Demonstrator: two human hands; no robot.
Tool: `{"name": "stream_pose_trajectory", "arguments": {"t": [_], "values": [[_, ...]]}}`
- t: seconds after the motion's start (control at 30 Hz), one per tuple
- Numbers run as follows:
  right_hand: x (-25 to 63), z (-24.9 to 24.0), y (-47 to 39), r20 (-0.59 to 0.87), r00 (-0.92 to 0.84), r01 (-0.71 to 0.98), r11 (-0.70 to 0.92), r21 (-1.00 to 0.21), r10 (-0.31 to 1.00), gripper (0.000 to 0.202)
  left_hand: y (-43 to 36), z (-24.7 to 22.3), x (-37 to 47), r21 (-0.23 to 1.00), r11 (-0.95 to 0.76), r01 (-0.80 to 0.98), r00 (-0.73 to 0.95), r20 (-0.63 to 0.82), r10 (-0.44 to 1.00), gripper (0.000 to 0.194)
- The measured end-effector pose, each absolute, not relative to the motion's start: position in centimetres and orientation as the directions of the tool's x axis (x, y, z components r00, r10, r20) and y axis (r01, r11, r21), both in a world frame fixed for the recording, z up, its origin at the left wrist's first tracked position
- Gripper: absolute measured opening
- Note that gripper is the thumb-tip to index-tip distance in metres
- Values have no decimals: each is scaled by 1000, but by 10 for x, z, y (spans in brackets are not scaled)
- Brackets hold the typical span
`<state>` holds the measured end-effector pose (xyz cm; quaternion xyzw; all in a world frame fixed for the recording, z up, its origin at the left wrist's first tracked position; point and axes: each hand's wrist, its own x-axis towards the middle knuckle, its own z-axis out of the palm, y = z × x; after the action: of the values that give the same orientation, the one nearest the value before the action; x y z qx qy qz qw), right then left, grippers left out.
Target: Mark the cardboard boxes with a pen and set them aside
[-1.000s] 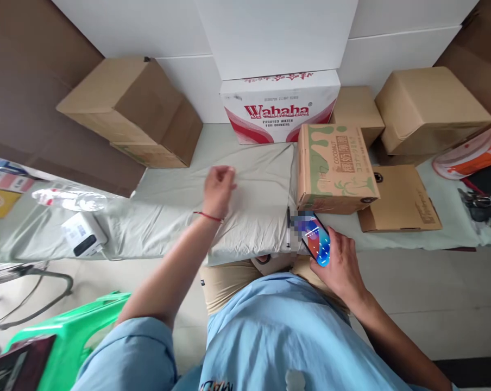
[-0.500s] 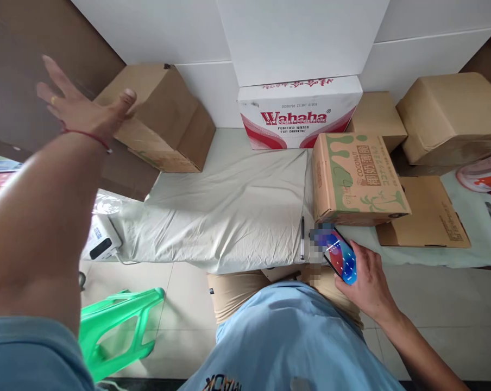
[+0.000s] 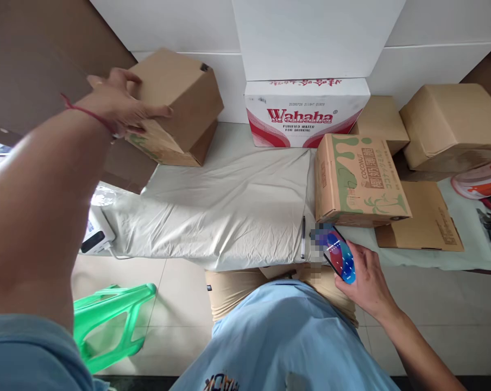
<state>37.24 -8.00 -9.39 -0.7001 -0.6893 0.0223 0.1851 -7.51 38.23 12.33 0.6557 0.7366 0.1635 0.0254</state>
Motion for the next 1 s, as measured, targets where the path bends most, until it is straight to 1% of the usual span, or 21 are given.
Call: {"name": "stream_pose_trajectory", "arguments": {"t": [0.03, 0.07, 0.1, 0.13, 0.17, 0.23, 0.3, 0.4, 0.5, 0.6, 0.67, 0.77, 0.87, 0.93, 1.0], "values": [[372, -94, -80, 227, 54, 955, 16, -298, 972, 89, 366, 121, -64, 354, 119, 928, -150, 61, 987, 109], [371, -94, -81, 231, 61, 952, 13, -306, 971, 89, 347, 118, -55, 362, 86, 928, -109, 44, 993, 114], [371, -95, -81, 232, 66, 950, 10, -313, 970, 89, 325, 113, -47, 366, 13, 930, -42, 71, 997, 119], [370, -95, -82, 231, 72, 948, 6, -320, 970, 89, 301, 106, -41, 370, -99, 924, 61, 113, 992, 121], [370, -96, -82, 225, 80, 946, -2, -325, 971, 89, 276, 98, -36, 372, -174, 912, 126, 150, 981, 122], [370, -98, -83, 203, 104, 943, -32, -331, 974, 91, 225, 77, -31, 419, -315, 852, 272, 160, 949, 113], [371, -99, -82, 167, 140, 940, -78, -332, 976, 94, 179, 55, -26, 484, -377, 790, 357, 136, 924, 109], [377, -99, -79, 101, 165, 930, -121, -346, 981, 92, 130, 22, -20, 535, -334, 776, 375, 34, 926, 105], [389, -91, -81, 2, 167, 912, -154, -379, 986, 85, 109, 1, -18, 511, -306, 803, 379, -42, 924, 106], [405, -75, -92, -106, 149, 899, -179, -400, 983, 79, 106, -7, -21, 501, -323, 803, 391, -34, 920, 108], [412, -63, -101, -128, 106, 889, -152, -431, 986, 78, 107, -8, -23, 513, -331, 792, 400, -28, 916, 109], [405, -47, -108, -144, 33, 853, -103, -512, 989, 79, 108, -8, -22, 532, -335, 778, 399, -6, 917, 108], [380, -41, -102, -182, -1, 808, -106, -580, 983, 79, 101, -7, -17, 556, -284, 781, 328, 22, 944, 106], [363, -43, -92, -179, 2, 781, -113, -614, 984, 81, 91, -5, -14, 584, -201, 786, 220, 39, 975, 96], [350, -46, -82, -156, 7, 755, -107, -647, 988, 83, 78, -1, -12, 625, -129, 770, 128, 46, 991, 82]]}}
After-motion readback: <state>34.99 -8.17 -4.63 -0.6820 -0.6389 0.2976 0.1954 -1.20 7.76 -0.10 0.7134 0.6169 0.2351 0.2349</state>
